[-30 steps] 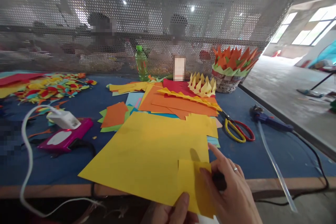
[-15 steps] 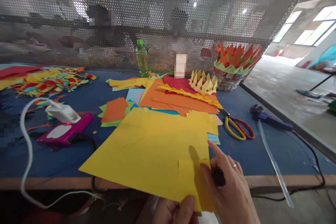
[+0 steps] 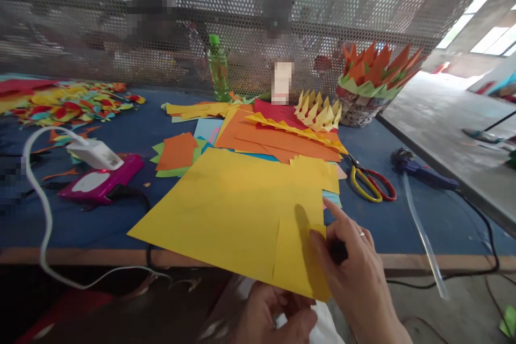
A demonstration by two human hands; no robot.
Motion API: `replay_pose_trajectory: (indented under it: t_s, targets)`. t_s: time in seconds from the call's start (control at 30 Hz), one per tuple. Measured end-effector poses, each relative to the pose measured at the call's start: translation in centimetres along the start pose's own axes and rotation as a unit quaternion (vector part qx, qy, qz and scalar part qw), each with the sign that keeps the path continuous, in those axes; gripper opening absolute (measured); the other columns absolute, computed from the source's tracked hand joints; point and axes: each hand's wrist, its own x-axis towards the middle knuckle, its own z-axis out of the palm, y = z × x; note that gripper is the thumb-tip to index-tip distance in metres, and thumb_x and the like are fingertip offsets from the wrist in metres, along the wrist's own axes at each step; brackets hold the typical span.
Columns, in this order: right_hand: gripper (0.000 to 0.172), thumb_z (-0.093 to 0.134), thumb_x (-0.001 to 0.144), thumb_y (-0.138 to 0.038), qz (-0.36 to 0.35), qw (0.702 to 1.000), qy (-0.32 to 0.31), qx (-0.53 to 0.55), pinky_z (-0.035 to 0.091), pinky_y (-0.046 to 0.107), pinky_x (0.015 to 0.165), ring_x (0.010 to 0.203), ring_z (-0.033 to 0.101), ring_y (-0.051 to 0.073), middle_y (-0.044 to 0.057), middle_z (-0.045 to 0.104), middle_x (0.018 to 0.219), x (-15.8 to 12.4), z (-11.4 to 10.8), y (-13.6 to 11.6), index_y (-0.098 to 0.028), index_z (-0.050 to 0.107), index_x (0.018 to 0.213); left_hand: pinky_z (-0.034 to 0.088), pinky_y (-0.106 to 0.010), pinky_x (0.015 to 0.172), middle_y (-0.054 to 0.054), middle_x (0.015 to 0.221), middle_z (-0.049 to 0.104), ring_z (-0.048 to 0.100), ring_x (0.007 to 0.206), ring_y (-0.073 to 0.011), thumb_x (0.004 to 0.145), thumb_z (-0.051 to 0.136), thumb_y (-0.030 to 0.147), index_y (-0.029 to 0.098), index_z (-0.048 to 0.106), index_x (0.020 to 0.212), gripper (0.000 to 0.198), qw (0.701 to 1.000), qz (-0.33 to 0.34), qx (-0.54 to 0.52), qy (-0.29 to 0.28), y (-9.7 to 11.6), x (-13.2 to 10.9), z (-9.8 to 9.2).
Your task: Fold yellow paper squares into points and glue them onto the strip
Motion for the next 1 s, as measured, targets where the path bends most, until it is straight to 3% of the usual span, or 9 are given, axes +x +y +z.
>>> replay_pose_trajectory:
  t_s: [0.07, 0.2, 0.27, 0.5, 1.0]
  targets:
    - [0.049, 0.054, 0.097, -0.028, -0.006, 1.0, -0.001, -0.007, 0.04, 0.037, 0.084, 0.073, 0.058, 0.016, -0.007, 0.055, 0.068, 0.0, 0.0, -0.1, -0.022, 0.045, 0.145, 0.046, -0.023, 0.064, 0.002, 0.063, 0.065, 0.059, 0.06, -0.0114, 0.067, 0.086, 0.034, 0.016, 0.067, 0.075, 0.028, 1.0, 0.005, -0.005, -0.016, 0.3, 0.0, 0.1]
    - [0.045, 0.052, 0.098, -0.026, -0.029, 0.999, 0.005, -0.014, 0.041, 0.036, 0.081, 0.068, 0.056, 0.015, -0.006, 0.055, 0.068, 0.2, -0.3, -0.6, -0.019, 0.046, 0.142, 0.044, -0.023, 0.062, -0.003, 0.068, 0.068, 0.059, 0.061, -0.011, 0.074, 0.078, 0.066, 0.013, 0.067, 0.078, 0.054, 0.999, 0.011, -0.017, -0.038, 0.4, -0.2, 0.0]
    - [0.046, 0.052, 0.098, -0.023, -0.035, 0.999, 0.003, -0.015, 0.041, 0.035, 0.081, 0.068, 0.055, 0.014, -0.006, 0.055, 0.068, 0.2, -0.4, -0.8, -0.018, 0.045, 0.143, 0.043, -0.024, 0.062, -0.004, 0.067, 0.067, 0.058, 0.06, -0.011, 0.076, 0.072, 0.073, 0.012, 0.068, 0.078, 0.062, 0.998, 0.016, -0.022, -0.049, 0.1, -0.2, -0.2]
    - [0.046, 0.051, 0.096, -0.019, -0.031, 0.999, -0.008, -0.032, 0.042, 0.034, 0.076, 0.068, 0.052, 0.015, -0.006, 0.052, 0.067, 0.2, -0.6, -1.2, -0.017, 0.045, 0.142, 0.045, -0.024, 0.061, -0.005, 0.067, 0.068, 0.059, 0.06, -0.012, 0.086, 0.065, 0.069, 0.011, 0.072, 0.085, 0.059, 0.998, 0.024, -0.037, -0.055, -0.4, 0.0, -0.3]
    - [0.048, 0.053, 0.096, -0.018, -0.024, 0.999, -0.011, -0.023, 0.043, 0.036, 0.079, 0.071, 0.054, 0.016, -0.005, 0.055, 0.07, 0.1, -0.4, -1.6, -0.019, 0.044, 0.143, 0.046, -0.024, 0.062, -0.006, 0.063, 0.066, 0.059, 0.061, -0.0125, 0.087, 0.064, 0.068, 0.011, 0.072, 0.067, 0.06, 0.999, 0.023, -0.017, -0.042, 0.1, 0.0, -0.2]
